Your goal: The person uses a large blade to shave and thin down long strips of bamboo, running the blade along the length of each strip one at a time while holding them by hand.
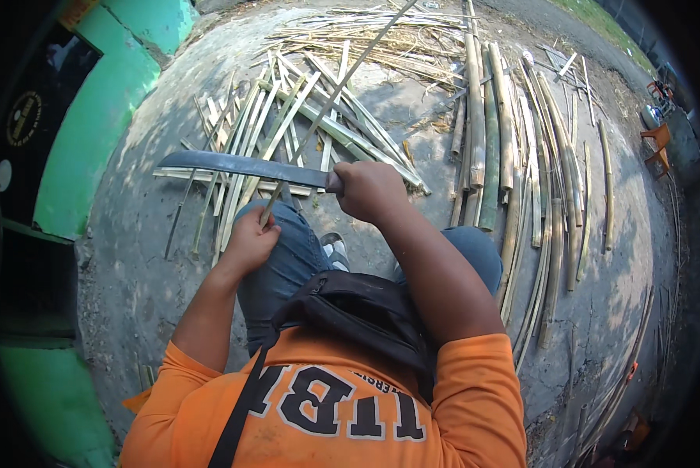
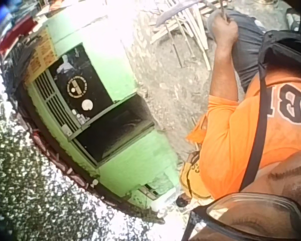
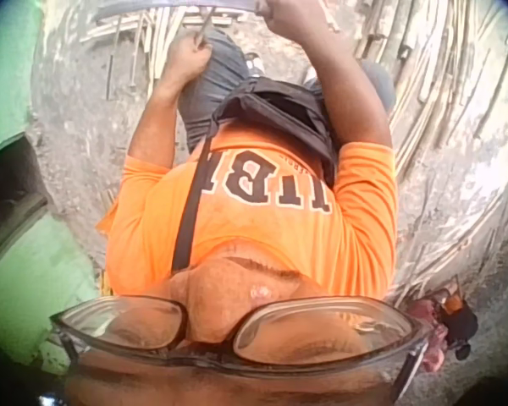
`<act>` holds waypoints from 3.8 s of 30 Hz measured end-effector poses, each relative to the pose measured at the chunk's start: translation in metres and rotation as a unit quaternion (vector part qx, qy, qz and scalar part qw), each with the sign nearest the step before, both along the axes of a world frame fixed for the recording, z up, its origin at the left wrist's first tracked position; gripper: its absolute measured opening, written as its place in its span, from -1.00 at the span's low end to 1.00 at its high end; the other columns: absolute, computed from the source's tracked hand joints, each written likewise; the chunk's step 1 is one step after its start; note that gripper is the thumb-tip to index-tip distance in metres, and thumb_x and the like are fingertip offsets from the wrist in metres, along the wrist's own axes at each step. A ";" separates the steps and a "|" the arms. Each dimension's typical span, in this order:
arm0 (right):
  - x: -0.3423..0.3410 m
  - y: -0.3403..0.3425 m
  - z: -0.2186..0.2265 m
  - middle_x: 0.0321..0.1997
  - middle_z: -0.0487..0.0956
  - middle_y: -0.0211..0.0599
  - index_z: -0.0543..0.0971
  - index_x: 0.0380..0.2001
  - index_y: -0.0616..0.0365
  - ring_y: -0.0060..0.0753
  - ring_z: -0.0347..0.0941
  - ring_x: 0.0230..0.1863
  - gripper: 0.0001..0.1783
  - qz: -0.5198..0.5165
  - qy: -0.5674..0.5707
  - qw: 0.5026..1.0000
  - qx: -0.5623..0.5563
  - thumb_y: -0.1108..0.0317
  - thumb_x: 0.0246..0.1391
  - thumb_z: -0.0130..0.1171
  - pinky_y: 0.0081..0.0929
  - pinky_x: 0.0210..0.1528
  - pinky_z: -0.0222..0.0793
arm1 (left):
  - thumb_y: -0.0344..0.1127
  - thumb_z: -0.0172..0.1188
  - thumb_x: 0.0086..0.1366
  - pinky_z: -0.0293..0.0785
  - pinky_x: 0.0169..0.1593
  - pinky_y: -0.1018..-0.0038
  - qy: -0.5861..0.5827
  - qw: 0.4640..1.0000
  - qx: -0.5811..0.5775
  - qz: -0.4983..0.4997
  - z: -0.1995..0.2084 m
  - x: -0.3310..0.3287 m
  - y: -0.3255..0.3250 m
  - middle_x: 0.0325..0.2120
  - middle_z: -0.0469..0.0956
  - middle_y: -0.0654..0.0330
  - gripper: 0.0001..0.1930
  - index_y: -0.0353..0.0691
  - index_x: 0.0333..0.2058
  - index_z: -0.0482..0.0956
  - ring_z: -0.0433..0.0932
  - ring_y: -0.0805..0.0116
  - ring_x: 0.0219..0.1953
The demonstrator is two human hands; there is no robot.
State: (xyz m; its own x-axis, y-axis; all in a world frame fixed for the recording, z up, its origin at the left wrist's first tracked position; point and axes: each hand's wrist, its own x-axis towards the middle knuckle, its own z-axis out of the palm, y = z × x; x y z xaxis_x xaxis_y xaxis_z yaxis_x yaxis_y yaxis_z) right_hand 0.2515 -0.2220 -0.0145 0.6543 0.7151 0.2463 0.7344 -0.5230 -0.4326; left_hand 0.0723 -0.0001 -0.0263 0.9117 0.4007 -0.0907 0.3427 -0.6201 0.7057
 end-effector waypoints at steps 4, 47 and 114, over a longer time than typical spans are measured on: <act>0.008 0.001 -0.002 -0.39 0.69 -0.12 0.68 -0.36 -0.06 0.10 0.65 -0.27 -0.86 -0.015 0.011 1.000 -0.025 0.18 0.09 0.25 0.03 -0.23 0.54 | -0.41 0.28 0.31 0.33 -0.43 0.45 -0.031 0.999 -0.001 -0.018 0.001 -0.001 -0.003 -0.57 0.46 0.27 -0.85 -0.27 -0.32 0.46 0.39 0.52 -0.53; 0.039 -0.009 -0.007 -0.42 0.66 -0.05 0.64 -0.41 0.00 0.17 0.62 -0.31 -0.85 -0.048 -0.005 0.997 0.062 0.22 0.16 0.22 0.07 -0.26 0.52 | -0.37 0.29 0.29 0.42 -0.36 0.35 -0.033 0.999 0.001 -0.026 0.002 -0.007 0.001 -0.57 0.53 0.12 -0.85 -0.27 -0.33 0.50 0.51 0.27 -0.49; 0.036 -0.018 0.003 -0.47 0.65 -0.14 0.64 -0.45 -0.04 0.11 0.63 -0.37 -0.91 -0.018 -0.068 0.997 0.000 0.24 0.03 0.25 0.04 -0.25 0.55 | -0.33 0.28 0.27 0.52 -0.28 0.26 -0.017 0.999 0.017 -0.023 0.007 -0.006 -0.001 -0.53 0.60 -0.03 -0.83 -0.32 -0.29 0.54 0.63 0.09 -0.45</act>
State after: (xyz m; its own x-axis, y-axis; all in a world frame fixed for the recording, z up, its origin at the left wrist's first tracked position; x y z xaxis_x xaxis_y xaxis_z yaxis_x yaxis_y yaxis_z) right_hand 0.2877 -0.2397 -0.0119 0.6400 0.6914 0.3353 0.7672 -0.5502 -0.3298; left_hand 0.0659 -0.0014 -0.0198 0.9315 0.3609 -0.0459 0.2894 -0.6586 0.6946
